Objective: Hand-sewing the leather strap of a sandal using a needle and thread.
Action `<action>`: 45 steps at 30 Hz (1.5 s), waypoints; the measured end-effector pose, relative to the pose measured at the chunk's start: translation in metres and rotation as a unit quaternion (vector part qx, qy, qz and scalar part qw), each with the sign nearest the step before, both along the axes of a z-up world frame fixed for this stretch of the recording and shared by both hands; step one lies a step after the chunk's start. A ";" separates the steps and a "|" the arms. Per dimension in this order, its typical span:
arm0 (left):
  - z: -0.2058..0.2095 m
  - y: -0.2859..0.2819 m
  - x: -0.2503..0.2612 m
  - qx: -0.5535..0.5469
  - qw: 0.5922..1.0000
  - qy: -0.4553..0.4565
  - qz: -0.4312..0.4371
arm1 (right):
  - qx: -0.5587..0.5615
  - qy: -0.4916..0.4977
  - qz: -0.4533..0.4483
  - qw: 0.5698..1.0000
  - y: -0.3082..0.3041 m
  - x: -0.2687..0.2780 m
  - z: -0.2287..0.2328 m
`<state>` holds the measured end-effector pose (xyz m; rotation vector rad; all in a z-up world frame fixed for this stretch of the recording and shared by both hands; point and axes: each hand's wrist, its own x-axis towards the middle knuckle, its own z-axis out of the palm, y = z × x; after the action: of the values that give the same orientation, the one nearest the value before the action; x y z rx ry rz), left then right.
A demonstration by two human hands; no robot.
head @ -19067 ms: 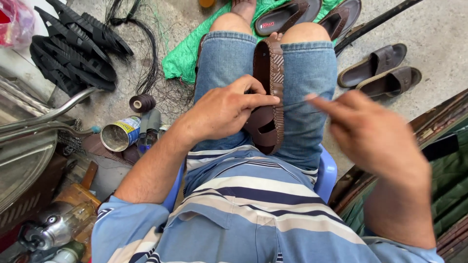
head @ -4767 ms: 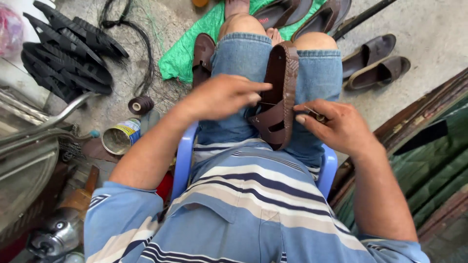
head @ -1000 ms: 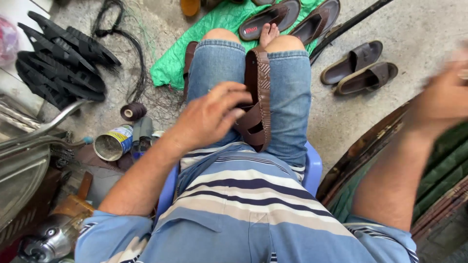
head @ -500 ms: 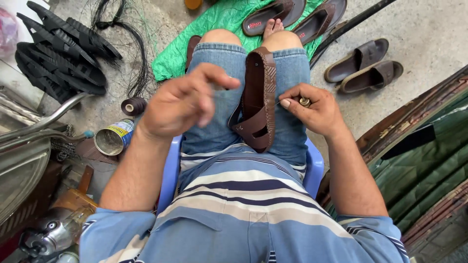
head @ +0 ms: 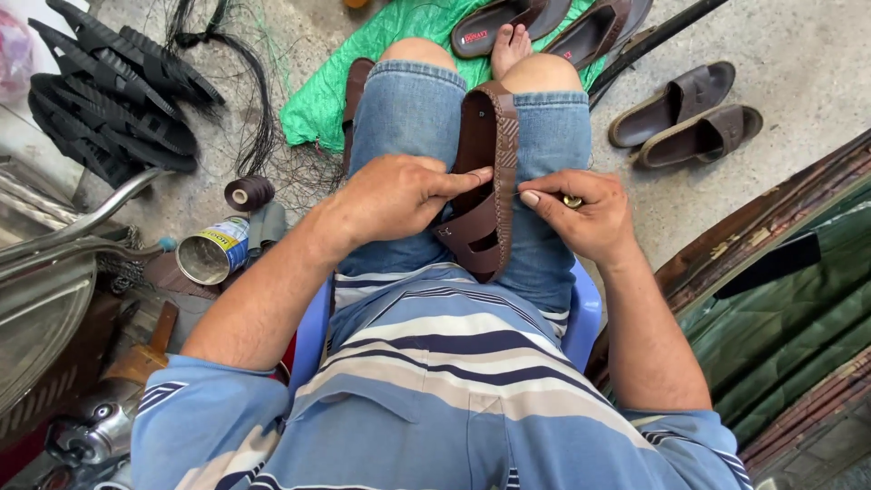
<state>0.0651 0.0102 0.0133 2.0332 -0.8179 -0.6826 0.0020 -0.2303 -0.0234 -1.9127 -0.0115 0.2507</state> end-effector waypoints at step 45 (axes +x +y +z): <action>-0.002 0.031 -0.018 0.052 0.996 -0.035 0.068 | -0.489 -0.159 0.237 0.824 0.039 0.017 0.080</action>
<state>0.0472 0.0411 0.0113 2.1955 -0.6890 -0.5898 0.0189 -0.1917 0.0561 -2.9502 -0.7194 0.2945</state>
